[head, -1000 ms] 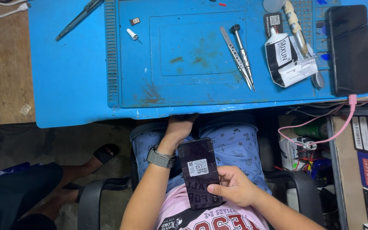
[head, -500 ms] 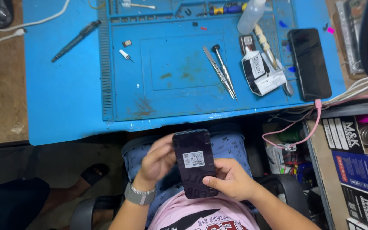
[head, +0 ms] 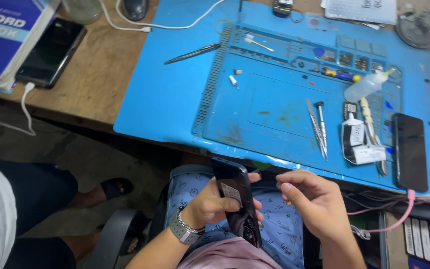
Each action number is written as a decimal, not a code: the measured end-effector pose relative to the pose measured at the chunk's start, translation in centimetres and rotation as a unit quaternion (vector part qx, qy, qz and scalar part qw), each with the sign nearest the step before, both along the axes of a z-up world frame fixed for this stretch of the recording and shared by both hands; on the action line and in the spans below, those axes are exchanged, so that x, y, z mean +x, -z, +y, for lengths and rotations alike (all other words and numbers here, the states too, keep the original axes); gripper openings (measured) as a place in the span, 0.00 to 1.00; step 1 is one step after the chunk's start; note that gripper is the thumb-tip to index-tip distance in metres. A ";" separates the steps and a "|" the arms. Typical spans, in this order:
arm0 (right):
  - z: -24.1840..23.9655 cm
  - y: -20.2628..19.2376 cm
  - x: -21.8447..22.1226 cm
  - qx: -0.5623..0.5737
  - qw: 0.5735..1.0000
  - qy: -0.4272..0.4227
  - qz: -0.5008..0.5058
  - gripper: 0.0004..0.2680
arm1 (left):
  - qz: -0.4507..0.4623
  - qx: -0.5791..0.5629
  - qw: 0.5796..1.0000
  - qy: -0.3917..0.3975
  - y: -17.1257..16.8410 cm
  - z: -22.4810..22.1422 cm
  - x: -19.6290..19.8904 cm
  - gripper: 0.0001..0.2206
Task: The person handles a mobile phone, using their hands to press along the edges of the back panel and then peeling a clear protective film from the camera lens and rear body.
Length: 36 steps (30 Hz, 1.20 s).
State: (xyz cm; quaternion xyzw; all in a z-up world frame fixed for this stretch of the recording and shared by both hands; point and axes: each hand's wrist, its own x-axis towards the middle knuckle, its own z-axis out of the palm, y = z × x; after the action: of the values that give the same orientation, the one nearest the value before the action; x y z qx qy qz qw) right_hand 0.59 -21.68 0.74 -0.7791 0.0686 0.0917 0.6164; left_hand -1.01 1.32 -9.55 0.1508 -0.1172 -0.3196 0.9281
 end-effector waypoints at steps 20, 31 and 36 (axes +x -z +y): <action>3.4 -2.6 2.5 -0.126 0.961 -0.044 -0.240 0.03 | 0.012 0.149 0.987 -0.066 -5.9 0.4 2.5 0.24; 2.3 1.8 -3.2 0.126 0.991 0.006 -0.032 0.17 | 0.086 0.168 0.966 -0.174 -8.5 1.0 3.5 0.19; 3.7 4.1 -4.4 0.208 0.977 0.038 -0.034 0.22 | 0.063 0.225 0.956 -0.177 -9.1 0.8 3.8 0.18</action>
State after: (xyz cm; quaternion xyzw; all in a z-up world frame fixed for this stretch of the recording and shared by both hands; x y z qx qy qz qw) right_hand -3.85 -17.95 -3.34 -0.6333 0.0563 0.0540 0.7700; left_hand 2.79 2.10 -0.41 0.3541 0.0449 -0.1776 0.9171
